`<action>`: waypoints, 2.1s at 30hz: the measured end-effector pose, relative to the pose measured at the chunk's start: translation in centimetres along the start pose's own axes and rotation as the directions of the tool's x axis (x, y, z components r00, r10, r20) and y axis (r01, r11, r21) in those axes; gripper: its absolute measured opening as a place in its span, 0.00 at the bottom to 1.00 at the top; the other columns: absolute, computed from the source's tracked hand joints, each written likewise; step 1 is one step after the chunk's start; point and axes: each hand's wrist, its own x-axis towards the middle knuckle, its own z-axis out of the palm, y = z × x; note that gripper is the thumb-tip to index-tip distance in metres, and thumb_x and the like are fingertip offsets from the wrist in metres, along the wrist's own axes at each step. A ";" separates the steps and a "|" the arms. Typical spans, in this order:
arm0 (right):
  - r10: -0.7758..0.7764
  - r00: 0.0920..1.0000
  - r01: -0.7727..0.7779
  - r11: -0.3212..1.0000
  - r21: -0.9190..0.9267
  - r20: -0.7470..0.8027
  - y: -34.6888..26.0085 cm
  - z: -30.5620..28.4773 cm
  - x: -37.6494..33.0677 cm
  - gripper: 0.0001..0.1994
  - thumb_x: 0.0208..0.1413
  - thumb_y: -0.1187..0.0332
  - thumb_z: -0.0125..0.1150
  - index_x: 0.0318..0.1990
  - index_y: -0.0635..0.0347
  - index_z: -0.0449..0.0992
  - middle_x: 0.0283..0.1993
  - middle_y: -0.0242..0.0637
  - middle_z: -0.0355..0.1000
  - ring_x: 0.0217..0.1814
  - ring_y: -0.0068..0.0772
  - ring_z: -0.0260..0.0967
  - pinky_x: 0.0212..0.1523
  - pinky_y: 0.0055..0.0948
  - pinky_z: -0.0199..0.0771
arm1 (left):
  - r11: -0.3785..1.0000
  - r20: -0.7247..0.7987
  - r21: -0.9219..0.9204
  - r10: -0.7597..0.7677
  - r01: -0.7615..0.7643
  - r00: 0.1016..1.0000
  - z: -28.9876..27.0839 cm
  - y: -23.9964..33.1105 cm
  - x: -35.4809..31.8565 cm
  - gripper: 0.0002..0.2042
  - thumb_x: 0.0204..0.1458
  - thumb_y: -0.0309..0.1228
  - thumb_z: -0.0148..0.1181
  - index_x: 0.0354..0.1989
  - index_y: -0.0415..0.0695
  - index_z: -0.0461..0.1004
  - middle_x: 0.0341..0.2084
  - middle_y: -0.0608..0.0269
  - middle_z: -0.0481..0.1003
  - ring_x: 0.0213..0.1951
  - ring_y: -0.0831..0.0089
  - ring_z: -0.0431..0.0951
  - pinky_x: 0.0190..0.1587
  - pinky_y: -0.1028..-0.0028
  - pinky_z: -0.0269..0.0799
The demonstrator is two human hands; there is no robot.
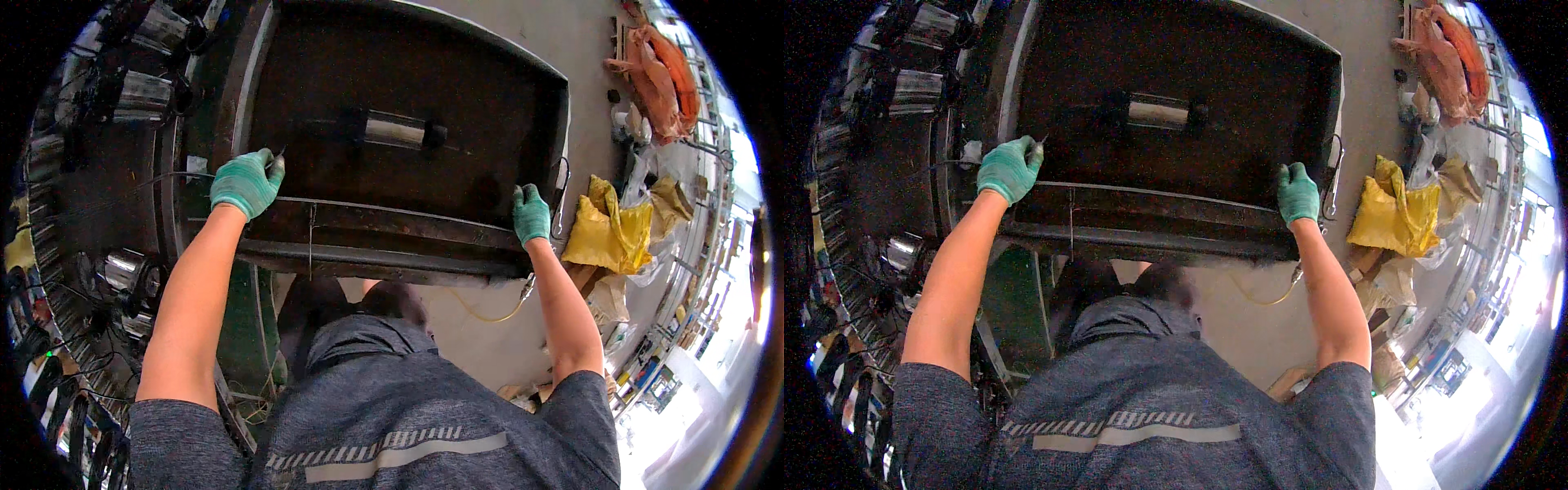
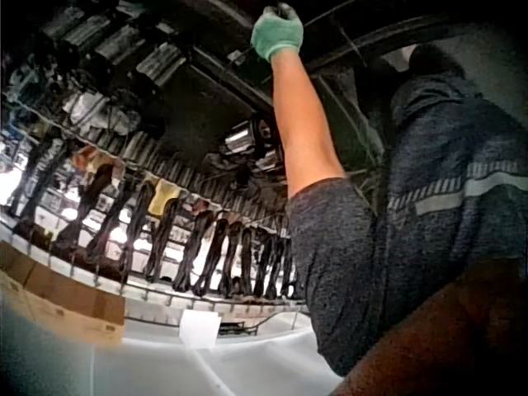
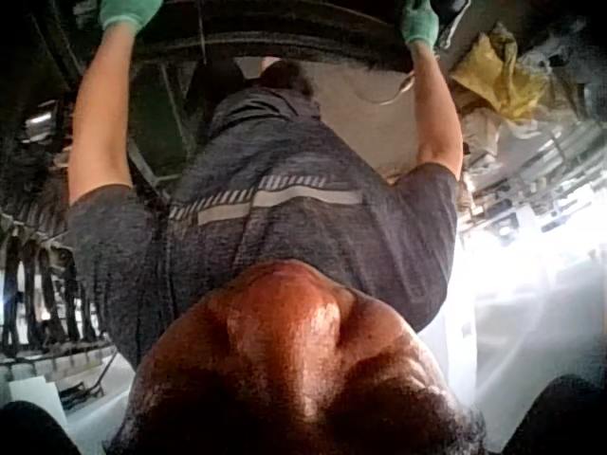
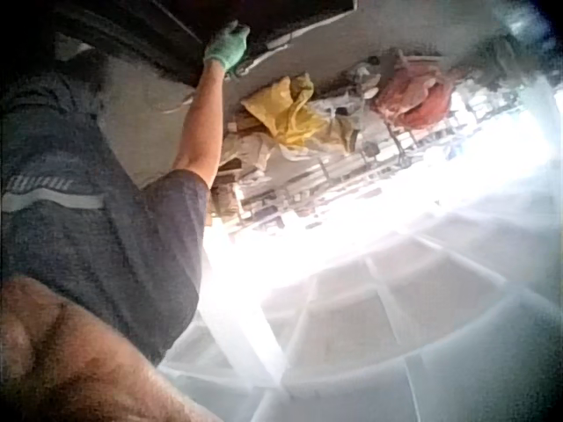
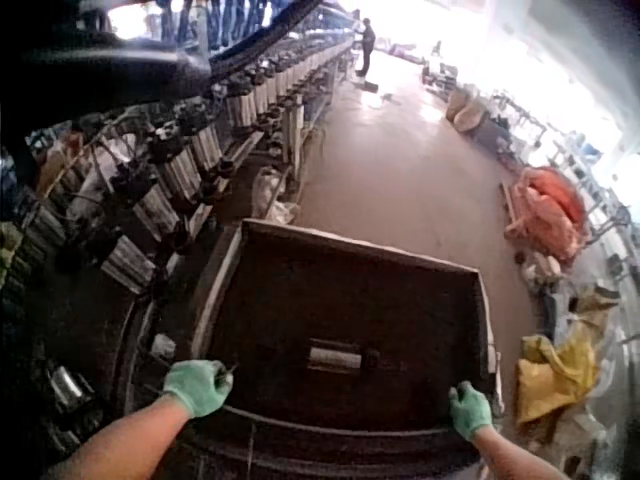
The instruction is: The person repeatedly picks up a cylindrical metal component from a metal tray, manipulates it with both hands, and places it onto a rack of similar components. The person then retrieves another component from the tray and repeats the process.
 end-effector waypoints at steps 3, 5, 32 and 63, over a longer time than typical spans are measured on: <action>-0.120 0.992 0.116 0.989 0.090 0.038 -4.5 -0.2 0.7 0.19 0.69 0.50 0.53 0.54 0.55 0.72 0.46 0.58 0.79 0.50 0.69 0.74 0.46 0.59 0.73 | 1.000 -0.048 -0.009 0.003 -0.004 0.999 0.8 -0.6 0.1 0.17 0.65 0.47 0.52 0.43 0.45 0.80 0.40 0.45 0.82 0.43 0.42 0.81 0.46 0.49 0.76; -0.106 0.991 0.102 0.993 0.054 0.081 -10.3 -0.7 1.5 0.17 0.69 0.53 0.56 0.51 0.56 0.70 0.42 0.59 0.78 0.48 0.70 0.73 0.42 0.59 0.72 | 1.000 -0.061 -0.008 0.000 -0.001 0.998 0.6 -0.5 -0.1 0.18 0.65 0.47 0.52 0.43 0.45 0.80 0.40 0.46 0.82 0.44 0.43 0.81 0.47 0.50 0.77; -0.143 0.980 0.186 0.908 -0.376 0.141 -24.2 -3.1 3.2 0.31 0.58 0.59 0.62 0.67 0.62 0.63 0.56 0.57 0.76 0.59 0.61 0.75 0.57 0.51 0.77 | 0.979 -0.125 -0.192 0.041 -0.064 0.991 -0.4 -1.4 -1.0 0.18 0.60 0.50 0.56 0.46 0.49 0.77 0.32 0.47 0.83 0.39 0.44 0.84 0.44 0.49 0.78; -0.474 0.880 0.472 0.879 0.063 0.025 -20.1 -6.9 -19.0 0.09 0.55 0.65 0.65 0.42 0.51 0.79 0.40 0.44 0.80 0.42 0.55 0.79 0.42 0.48 0.79 | 0.989 0.015 -0.126 -0.076 0.077 0.997 -7.9 -15.8 -25.3 0.18 0.57 0.45 0.63 0.47 0.45 0.81 0.44 0.45 0.82 0.48 0.45 0.80 0.50 0.55 0.76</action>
